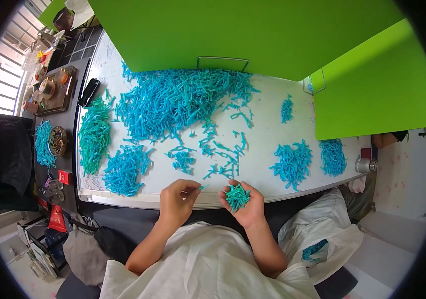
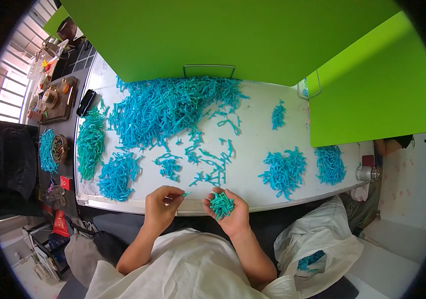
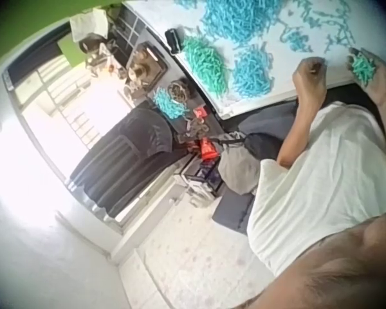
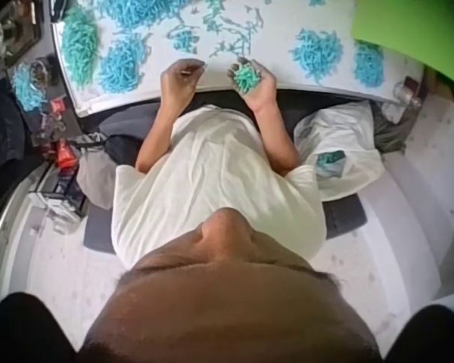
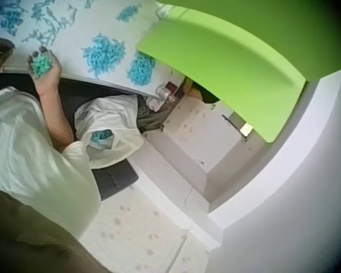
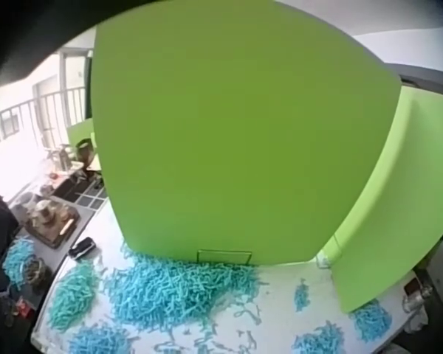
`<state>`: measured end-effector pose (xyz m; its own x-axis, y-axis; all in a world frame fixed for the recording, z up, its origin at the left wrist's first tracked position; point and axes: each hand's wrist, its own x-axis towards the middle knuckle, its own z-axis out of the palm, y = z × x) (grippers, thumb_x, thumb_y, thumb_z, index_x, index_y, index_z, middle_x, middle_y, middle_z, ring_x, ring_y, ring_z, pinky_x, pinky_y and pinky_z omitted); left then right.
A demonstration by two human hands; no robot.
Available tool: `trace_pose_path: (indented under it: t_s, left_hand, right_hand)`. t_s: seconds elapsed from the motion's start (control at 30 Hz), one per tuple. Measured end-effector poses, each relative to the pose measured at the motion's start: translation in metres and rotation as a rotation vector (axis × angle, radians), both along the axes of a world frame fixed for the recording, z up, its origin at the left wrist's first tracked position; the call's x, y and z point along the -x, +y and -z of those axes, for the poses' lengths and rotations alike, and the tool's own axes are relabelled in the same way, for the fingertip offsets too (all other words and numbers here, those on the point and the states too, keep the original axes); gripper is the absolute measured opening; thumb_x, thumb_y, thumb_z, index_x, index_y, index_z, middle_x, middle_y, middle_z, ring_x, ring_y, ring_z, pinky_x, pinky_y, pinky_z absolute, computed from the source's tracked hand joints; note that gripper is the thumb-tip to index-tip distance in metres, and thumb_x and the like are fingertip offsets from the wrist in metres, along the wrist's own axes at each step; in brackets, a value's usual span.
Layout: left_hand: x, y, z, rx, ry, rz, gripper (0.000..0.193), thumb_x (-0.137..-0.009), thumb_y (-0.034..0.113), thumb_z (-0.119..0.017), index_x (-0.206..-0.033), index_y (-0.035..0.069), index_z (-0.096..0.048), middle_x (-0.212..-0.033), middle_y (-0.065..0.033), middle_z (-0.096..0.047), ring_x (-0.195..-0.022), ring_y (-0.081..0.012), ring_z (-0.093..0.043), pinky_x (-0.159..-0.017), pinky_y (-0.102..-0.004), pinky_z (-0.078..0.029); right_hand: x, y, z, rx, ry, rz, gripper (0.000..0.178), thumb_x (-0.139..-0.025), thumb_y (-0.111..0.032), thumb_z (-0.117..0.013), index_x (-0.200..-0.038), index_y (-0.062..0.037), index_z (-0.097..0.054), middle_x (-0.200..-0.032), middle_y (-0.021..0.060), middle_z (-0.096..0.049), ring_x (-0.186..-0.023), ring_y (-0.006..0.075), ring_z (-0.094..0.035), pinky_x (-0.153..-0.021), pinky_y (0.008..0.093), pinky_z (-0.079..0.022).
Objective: Assembling small plastic toy components by hand at an industrial workbench.
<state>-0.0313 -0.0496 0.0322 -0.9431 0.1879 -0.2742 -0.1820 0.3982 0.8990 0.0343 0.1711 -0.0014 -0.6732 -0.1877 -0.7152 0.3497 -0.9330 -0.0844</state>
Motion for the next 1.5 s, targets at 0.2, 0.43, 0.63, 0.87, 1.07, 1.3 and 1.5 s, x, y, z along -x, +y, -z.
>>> trace_pose_path:
  t_s: [0.2,0.43,0.63,0.87,1.07,1.3,1.5]
  left_hand:
    - [-0.018,-0.005,0.017,-0.081,-0.113,-0.081,0.013,-0.088,-0.001,-0.075,-0.100,-0.002,-0.075,-0.088,-0.0101,-0.075,-0.075,-0.0143,-0.070,-0.070,-0.0277,-0.056]
    - [-0.022,0.002,0.010,-0.152,-0.069,-0.022,0.012,-0.092,0.003,-0.076,-0.100,-0.004,-0.073,-0.083,-0.0050,-0.072,-0.074,-0.0089,-0.065,-0.069,-0.0243,-0.054]
    - [-0.031,0.008,0.008,-0.231,-0.093,-0.012,0.009,-0.092,0.000,-0.075,-0.099,-0.004,-0.072,-0.082,-0.0044,-0.072,-0.075,-0.0087,-0.065,-0.070,-0.0242,-0.054]
    - [-0.041,0.021,-0.009,-0.248,0.034,0.077,0.007,-0.090,-0.004,-0.074,-0.097,-0.002,-0.073,-0.086,-0.0062,-0.073,-0.080,-0.0115,-0.070,-0.071,-0.0263,-0.057]
    - [-0.049,0.033,-0.016,-0.179,0.231,0.167,0.016,-0.082,-0.005,-0.079,-0.096,0.003,-0.074,-0.091,-0.0097,-0.073,-0.077,-0.0184,-0.072,-0.069,-0.0291,-0.059]
    - [-0.050,0.043,-0.015,-0.046,0.497,0.216,0.021,-0.077,-0.004,-0.082,-0.093,0.004,-0.073,-0.091,-0.0101,-0.072,-0.072,-0.0213,-0.070,-0.063,-0.0309,-0.057]
    - [-0.049,0.006,-0.007,-0.069,0.527,0.043,0.019,-0.078,-0.009,-0.077,-0.091,0.004,-0.071,-0.090,-0.0090,-0.070,-0.070,-0.0215,-0.068,-0.061,-0.0296,-0.054]
  right_hand:
    - [-0.006,-0.002,0.001,-0.014,0.009,0.002,0.036,-0.104,-0.028,-0.051,-0.126,-0.0012,-0.060,-0.114,0.0188,-0.069,-0.107,0.0383,-0.069,-0.091,0.0503,-0.060]
    - [-0.009,-0.004,-0.003,-0.008,0.041,0.035,0.039,-0.102,-0.027,-0.052,-0.129,0.0002,-0.059,-0.117,0.0194,-0.068,-0.112,0.0393,-0.067,-0.099,0.0505,-0.055]
    - [-0.013,-0.004,0.000,0.028,0.063,0.045,0.037,-0.102,-0.026,-0.052,-0.128,-0.0004,-0.060,-0.119,0.0195,-0.067,-0.115,0.0398,-0.065,-0.100,0.0519,-0.055]
    - [-0.012,-0.009,-0.003,0.020,0.073,0.052,0.037,-0.102,-0.028,-0.052,-0.127,-0.0012,-0.061,-0.120,0.0190,-0.067,-0.119,0.0399,-0.063,-0.101,0.0514,-0.054]
    - [-0.009,-0.017,-0.013,-0.048,0.016,0.058,0.038,-0.103,-0.030,-0.051,-0.128,-0.0032,-0.059,-0.120,0.0177,-0.067,-0.120,0.0403,-0.062,-0.098,0.0508,-0.053]
    - [-0.012,-0.017,-0.012,0.005,0.070,0.060,0.038,-0.104,-0.031,-0.050,-0.128,-0.0036,-0.060,-0.120,0.0179,-0.067,-0.120,0.0395,-0.062,-0.098,0.0508,-0.053]
    - [-0.003,-0.024,-0.017,0.078,0.027,0.086,0.033,-0.102,-0.028,-0.053,-0.124,-0.0041,-0.062,-0.115,0.0173,-0.067,-0.116,0.0372,-0.063,-0.097,0.0504,-0.056]
